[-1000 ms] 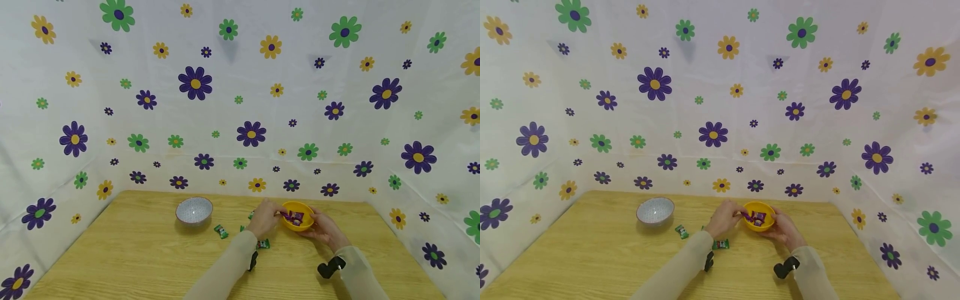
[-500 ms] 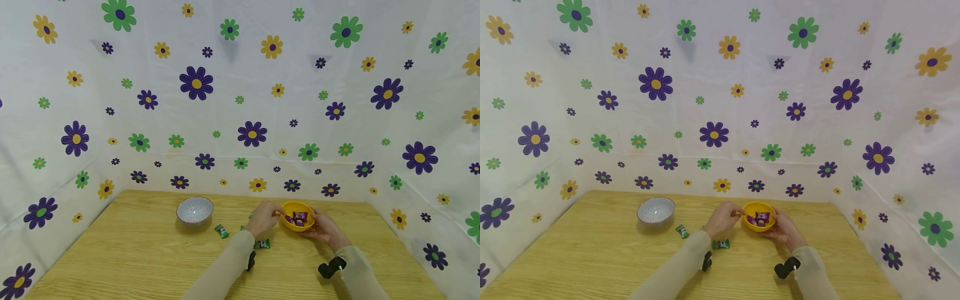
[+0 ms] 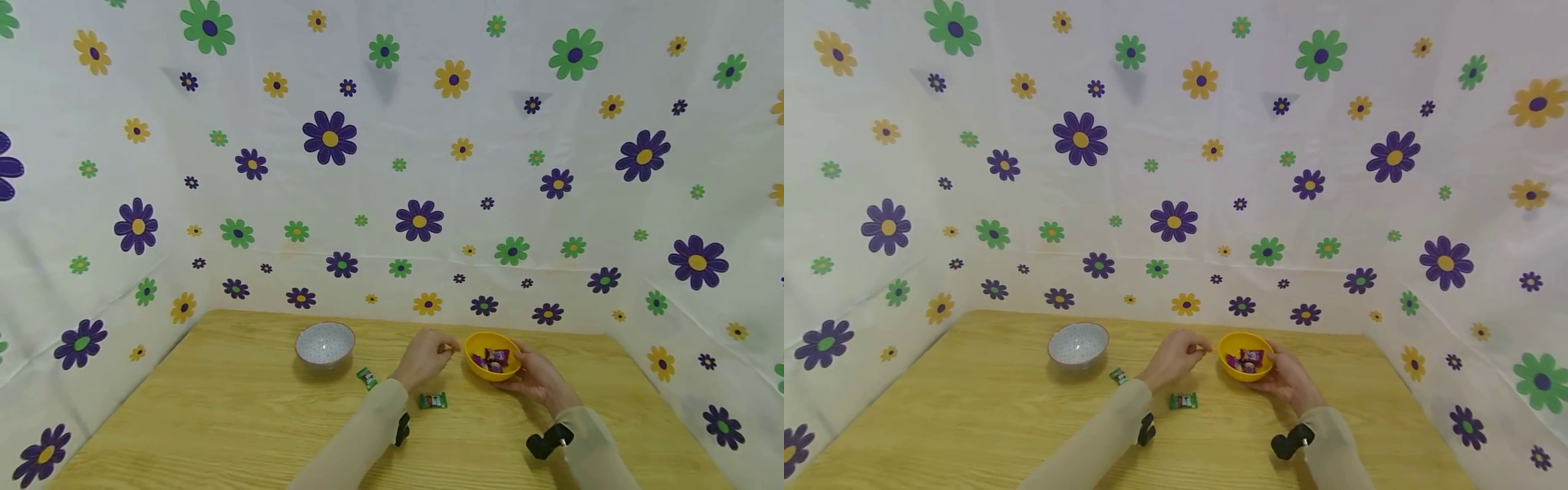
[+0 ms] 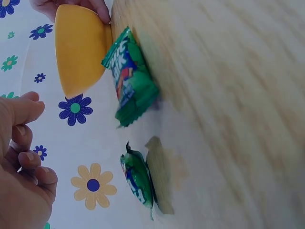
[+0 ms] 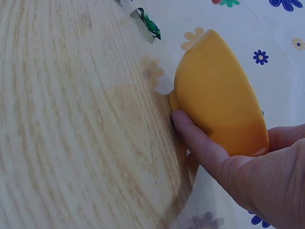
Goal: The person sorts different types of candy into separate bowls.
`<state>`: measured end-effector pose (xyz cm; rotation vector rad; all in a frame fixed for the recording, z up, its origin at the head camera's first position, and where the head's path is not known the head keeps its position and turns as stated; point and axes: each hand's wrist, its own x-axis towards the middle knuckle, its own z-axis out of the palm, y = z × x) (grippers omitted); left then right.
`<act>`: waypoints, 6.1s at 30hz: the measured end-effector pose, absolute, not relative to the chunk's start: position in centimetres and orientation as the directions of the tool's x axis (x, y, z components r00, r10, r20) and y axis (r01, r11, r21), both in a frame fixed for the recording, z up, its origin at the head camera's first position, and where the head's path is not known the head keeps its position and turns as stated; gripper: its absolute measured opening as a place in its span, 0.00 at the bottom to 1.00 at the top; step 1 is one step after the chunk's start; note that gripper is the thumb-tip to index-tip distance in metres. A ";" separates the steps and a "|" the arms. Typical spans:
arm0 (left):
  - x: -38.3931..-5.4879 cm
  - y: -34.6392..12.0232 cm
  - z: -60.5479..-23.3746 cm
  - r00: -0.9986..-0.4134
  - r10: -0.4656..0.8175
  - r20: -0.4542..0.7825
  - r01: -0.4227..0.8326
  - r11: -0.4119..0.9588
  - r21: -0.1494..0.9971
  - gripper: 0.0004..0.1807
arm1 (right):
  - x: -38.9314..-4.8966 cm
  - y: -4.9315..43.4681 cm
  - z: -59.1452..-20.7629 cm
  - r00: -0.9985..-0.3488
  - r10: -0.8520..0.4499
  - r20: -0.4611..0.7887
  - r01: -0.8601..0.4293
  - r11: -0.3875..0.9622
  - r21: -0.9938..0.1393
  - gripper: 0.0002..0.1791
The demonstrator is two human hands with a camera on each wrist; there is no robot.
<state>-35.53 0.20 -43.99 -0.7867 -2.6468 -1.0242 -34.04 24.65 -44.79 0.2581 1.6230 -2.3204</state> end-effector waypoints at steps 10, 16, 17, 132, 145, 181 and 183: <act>-35.6 -1.9 -44.1 -0.833 0.398 0.384 0.552 0.544 0.632 0.08 | -34.1 24.9 -44.7 -0.941 -0.132 -0.312 0.338 -0.314 -0.887 0.30; -35.2 -3.4 -44.2 -0.838 0.391 0.381 0.537 0.465 0.704 0.07 | -34.0 24.8 -44.6 -0.938 -0.132 -0.320 0.345 -0.309 -0.886 0.30; -35.1 -3.7 -44.3 -0.841 0.391 0.375 0.531 0.456 0.714 0.07 | -33.9 24.8 -44.6 -0.938 -0.129 -0.323 0.347 -0.306 -0.887 0.30; -36.3 -26.6 -45.4 -0.975 0.079 -0.206 -0.189 0.177 0.966 0.28 | -32.3 16.1 -44.5 -0.803 -0.585 -0.113 -0.117 0.341 -0.933 0.20; -36.5 -26.5 -45.4 -0.973 0.077 -0.216 -0.198 0.194 0.961 0.27 | -33.4 15.1 -45.1 -0.777 -0.612 -0.147 -0.240 0.503 -0.830 0.17; -35.9 -26.4 -45.9 -0.979 0.071 -0.189 -0.178 0.138 0.974 0.27 | -33.5 14.6 -45.8 -0.847 -0.512 -0.144 -0.186 0.540 -0.821 0.07; -36.0 -26.4 -46.0 -0.979 0.077 -0.189 -0.177 0.142 0.974 0.28 | -33.5 14.3 -45.8 -0.853 -0.505 -0.133 -0.181 0.525 -0.832 0.08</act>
